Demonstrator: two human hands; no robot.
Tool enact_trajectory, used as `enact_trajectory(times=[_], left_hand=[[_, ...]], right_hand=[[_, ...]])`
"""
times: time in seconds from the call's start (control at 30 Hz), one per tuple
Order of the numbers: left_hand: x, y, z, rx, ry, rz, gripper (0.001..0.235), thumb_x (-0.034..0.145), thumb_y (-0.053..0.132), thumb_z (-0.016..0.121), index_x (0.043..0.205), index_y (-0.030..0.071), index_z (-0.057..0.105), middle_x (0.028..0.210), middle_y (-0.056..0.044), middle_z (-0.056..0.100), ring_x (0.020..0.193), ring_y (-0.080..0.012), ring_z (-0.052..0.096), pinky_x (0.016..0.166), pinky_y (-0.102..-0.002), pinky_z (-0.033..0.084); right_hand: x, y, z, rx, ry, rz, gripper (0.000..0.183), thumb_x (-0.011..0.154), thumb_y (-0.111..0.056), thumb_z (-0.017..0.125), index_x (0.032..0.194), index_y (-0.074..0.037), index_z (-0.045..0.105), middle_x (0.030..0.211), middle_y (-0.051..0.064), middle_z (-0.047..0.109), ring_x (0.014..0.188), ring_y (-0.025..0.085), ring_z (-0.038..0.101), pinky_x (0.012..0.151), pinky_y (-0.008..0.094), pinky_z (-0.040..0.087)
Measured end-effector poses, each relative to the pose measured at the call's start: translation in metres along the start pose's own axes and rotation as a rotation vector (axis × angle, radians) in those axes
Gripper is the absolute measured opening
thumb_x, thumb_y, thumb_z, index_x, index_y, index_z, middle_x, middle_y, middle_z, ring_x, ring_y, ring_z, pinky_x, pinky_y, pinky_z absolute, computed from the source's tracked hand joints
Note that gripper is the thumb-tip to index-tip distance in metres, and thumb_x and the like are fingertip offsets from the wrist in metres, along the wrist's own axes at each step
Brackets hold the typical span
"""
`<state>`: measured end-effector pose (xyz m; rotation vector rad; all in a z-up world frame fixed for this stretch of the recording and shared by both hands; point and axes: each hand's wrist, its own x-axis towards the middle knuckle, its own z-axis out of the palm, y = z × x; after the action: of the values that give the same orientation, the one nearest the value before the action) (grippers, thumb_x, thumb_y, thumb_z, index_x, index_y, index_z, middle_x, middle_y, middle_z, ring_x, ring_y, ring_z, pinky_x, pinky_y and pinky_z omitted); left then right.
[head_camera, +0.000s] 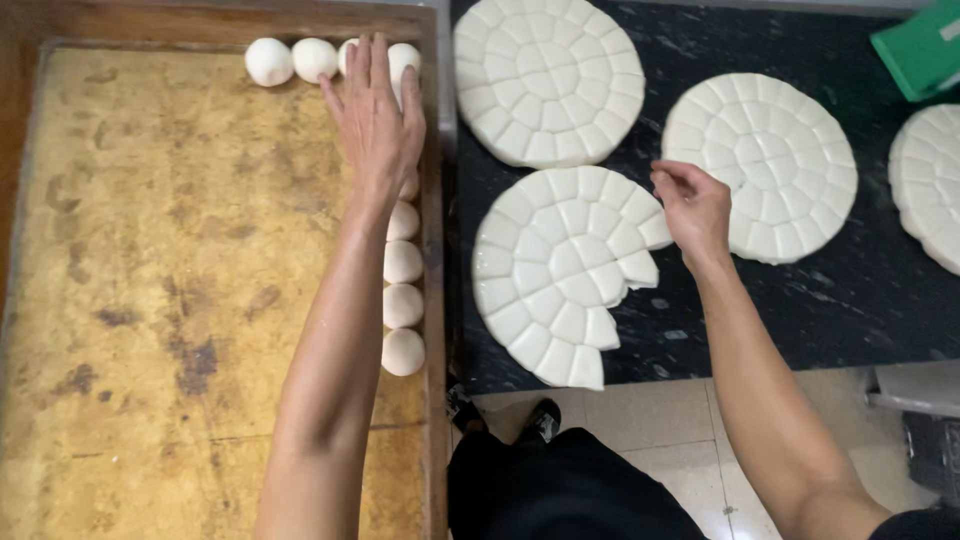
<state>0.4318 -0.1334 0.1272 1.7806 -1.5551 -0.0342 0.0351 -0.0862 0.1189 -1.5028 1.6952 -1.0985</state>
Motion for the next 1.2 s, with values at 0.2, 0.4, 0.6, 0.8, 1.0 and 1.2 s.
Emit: enact_trajectory(times=[0.2,0.4,0.6,0.8,1.0,1.2], left_hand=[[-0.086,0.124,0.056,-0.338,-0.133,0.224,0.044,0.104,0.026,0.058,0.141,0.002,0.057,0.141,-0.022,0.061,0.137,-0.0369,0.052,0.123,-0.059,0.026],[-0.192,0.194,0.126,-0.397,-0.354,0.202,0.045,0.098,0.018,0.058,0.14,0.005,0.058,0.146,-0.019,0.057,0.141,-0.0356,0.049,0.12,-0.061,0.027],[-0.221,0.2,0.156,-0.19,-0.348,0.256,0.047,0.1,0.022,0.055,0.144,0.005,0.055,0.154,-0.016,0.051,0.151,-0.0313,0.038,0.125,-0.061,0.017],[-0.22,0.207,0.153,-0.073,-0.405,0.272,0.057,0.099,0.035,0.055,0.147,0.004,0.051,0.157,-0.017,0.044,0.153,-0.03,0.03,0.125,-0.058,0.012],[-0.22,0.21,0.148,-0.04,-0.385,0.311,0.065,0.097,0.044,0.056,0.147,0.004,0.049,0.158,-0.017,0.043,0.153,-0.0303,0.028,0.125,-0.058,0.012],[-0.225,0.205,0.154,-0.029,-0.369,0.301,0.064,0.097,0.046,0.056,0.147,0.006,0.05,0.157,-0.016,0.045,0.153,-0.0294,0.032,0.127,-0.055,0.014]], right_hand=[[-0.034,0.086,-0.041,-0.19,0.129,0.238,0.033,0.094,-0.03,0.073,0.112,-0.003,0.076,0.096,0.011,0.077,0.088,0.021,0.073,0.079,0.033,0.054],[-0.008,0.1,0.013,-0.251,0.04,0.153,0.068,0.077,-0.041,0.086,0.119,0.006,0.061,0.114,0.028,0.068,0.106,0.038,0.067,0.088,0.04,0.052],[-0.029,0.099,-0.038,0.212,-0.038,0.193,0.042,0.078,-0.018,0.087,0.106,0.005,0.065,0.1,0.016,0.07,0.087,0.021,0.063,0.074,0.034,0.053],[-0.081,0.13,-0.125,-0.079,0.132,-0.209,0.044,0.092,-0.017,0.08,0.12,0.003,0.053,0.11,0.015,0.057,0.102,0.027,0.058,0.09,0.038,0.049],[-0.103,0.141,-0.125,-0.664,-0.13,-0.553,0.018,0.095,-0.023,0.07,0.105,-0.009,0.067,0.11,0.016,0.06,0.099,0.039,0.056,0.084,0.051,0.042],[-0.067,0.134,-0.066,-0.534,0.092,-0.469,0.026,0.103,-0.027,0.074,0.101,-0.004,0.061,0.108,0.013,0.059,0.108,0.037,0.054,0.097,0.05,0.041]])
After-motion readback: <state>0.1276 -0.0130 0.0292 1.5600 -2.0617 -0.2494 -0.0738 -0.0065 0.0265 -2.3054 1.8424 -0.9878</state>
